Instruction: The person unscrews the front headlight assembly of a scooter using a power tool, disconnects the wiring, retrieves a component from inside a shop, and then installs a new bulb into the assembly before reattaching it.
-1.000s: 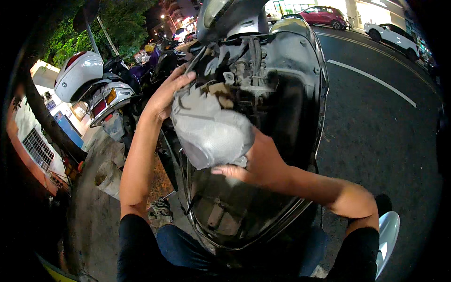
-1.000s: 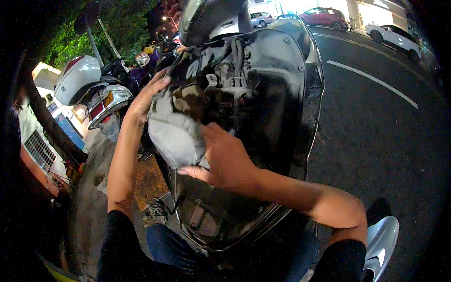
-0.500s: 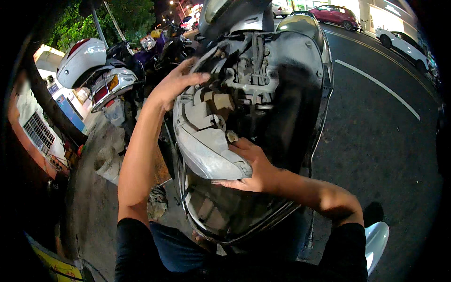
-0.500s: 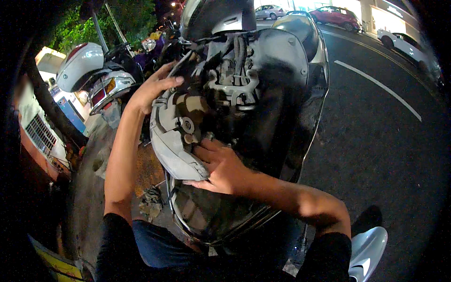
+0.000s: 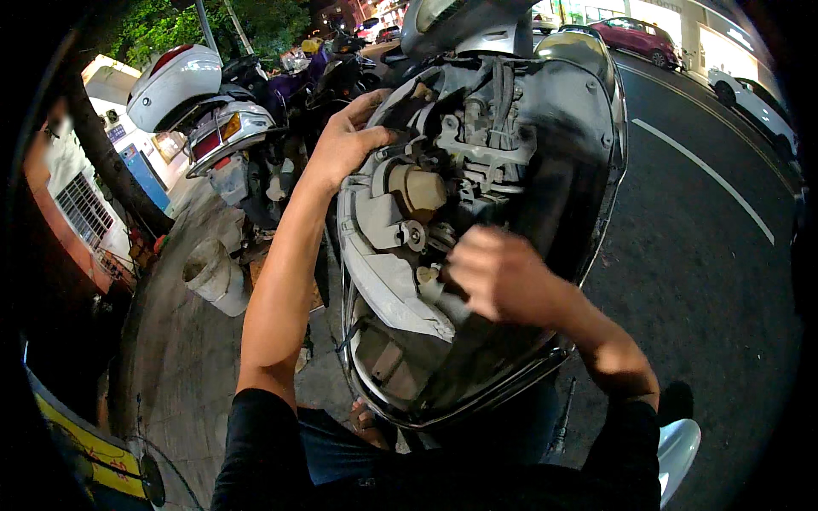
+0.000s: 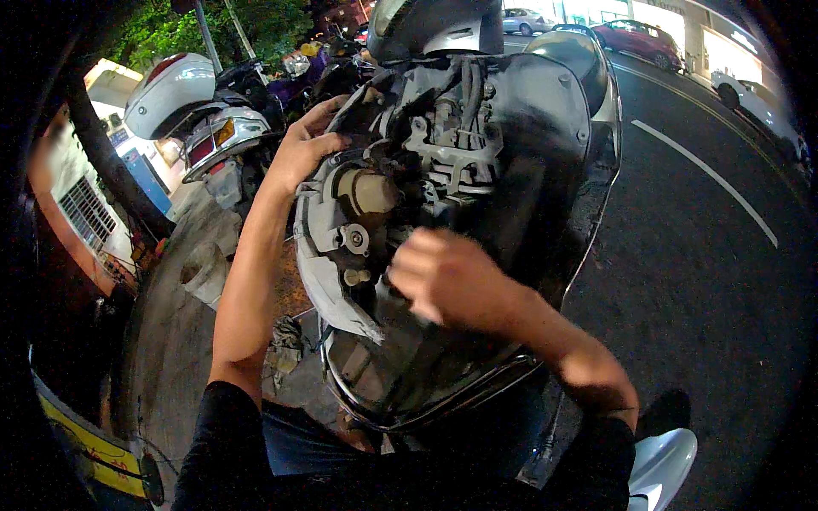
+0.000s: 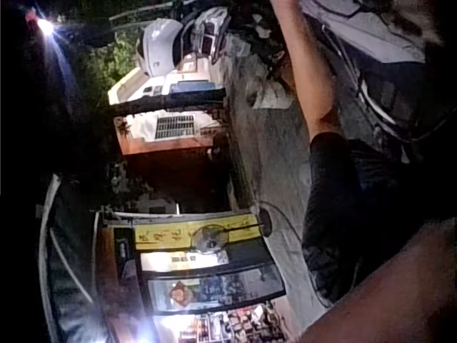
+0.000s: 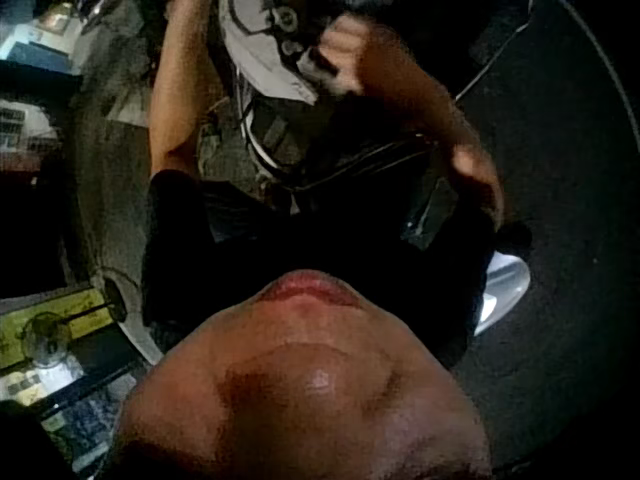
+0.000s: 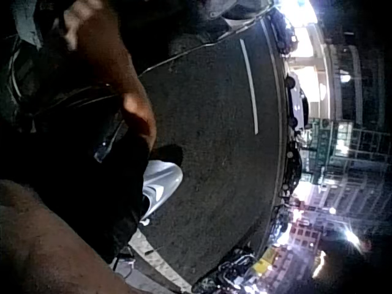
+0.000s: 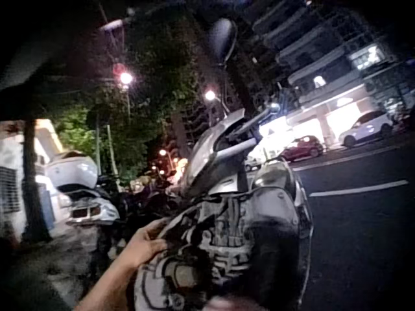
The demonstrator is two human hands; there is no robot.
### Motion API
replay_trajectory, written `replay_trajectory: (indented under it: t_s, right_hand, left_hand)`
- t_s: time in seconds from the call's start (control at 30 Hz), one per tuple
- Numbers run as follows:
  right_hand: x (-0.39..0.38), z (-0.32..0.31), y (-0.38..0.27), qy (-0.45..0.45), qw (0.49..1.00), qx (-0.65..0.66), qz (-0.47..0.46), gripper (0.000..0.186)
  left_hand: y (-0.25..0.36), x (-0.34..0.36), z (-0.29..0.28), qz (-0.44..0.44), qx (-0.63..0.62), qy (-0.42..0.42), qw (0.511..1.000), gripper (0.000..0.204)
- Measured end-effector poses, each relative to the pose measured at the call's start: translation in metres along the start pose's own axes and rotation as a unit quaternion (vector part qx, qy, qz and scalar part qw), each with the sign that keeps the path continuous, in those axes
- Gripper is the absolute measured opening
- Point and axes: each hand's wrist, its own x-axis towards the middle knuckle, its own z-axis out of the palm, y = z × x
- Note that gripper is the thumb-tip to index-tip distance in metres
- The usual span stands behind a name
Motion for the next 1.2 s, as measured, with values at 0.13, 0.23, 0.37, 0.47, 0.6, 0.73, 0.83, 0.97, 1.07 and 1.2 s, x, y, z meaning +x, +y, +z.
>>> replay_trajectory:
  t_s: [0.13,0.23,0.37,0.47,0.6,0.73,0.83,0.97,1.07,1.2]
  right_hand:
    - [0.038,-0.018,0.02,0.172,0.978,0.033,0.113,0.039]
    - [0.051,-0.011,0.042,0.115,0.982,0.08,0.126,0.047]
    - [0.051,-0.01,0.046,0.03,0.987,0.102,0.118,0.053]
    - [0.052,-0.006,0.045,0.041,0.989,0.078,0.121,0.051]
    - [0.057,-0.007,0.046,0.04,0.993,0.078,0.082,0.037]
    - [0.054,-0.002,0.045,0.032,0.996,0.072,0.052,0.025]
    - [0.038,0.005,0.051,0.044,0.994,0.076,0.067,0.02]
    - [0.025,0.0,0.058,0.144,0.988,0.049,-0.002,0.015]
    - [0.037,-0.007,0.056,0.066,0.992,0.109,-0.013,0.02]
    - [0.038,-0.014,0.057,-0.033,0.964,0.239,0.109,0.034]
  left_hand:
    - [-0.003,-0.001,-0.004,-0.01,-0.021,0.007,1.0,0.063]
    - [0.0,-0.002,-0.001,-0.006,-0.045,0.015,0.999,0.064]
    - [-0.001,-0.006,0.0,0.013,-0.011,0.036,0.999,0.064]
    - [0.004,-0.008,0.005,-0.008,0.0,0.018,1.0,0.068]
    - [0.005,-0.009,0.003,0.0,-0.007,0.016,1.0,0.068]
    - [0.001,-0.009,0.0,0.018,-0.013,0.015,1.0,0.067]
    - [0.001,-0.009,0.001,0.016,-0.02,0.009,1.0,0.066]
    - [0.004,-0.008,0.004,0.021,-0.006,0.014,1.0,0.064]
    - [-0.001,-0.007,0.0,0.021,-0.005,0.01,1.0,0.062]
    - [0.001,-0.008,0.002,0.004,-0.002,0.023,1.0,0.062]
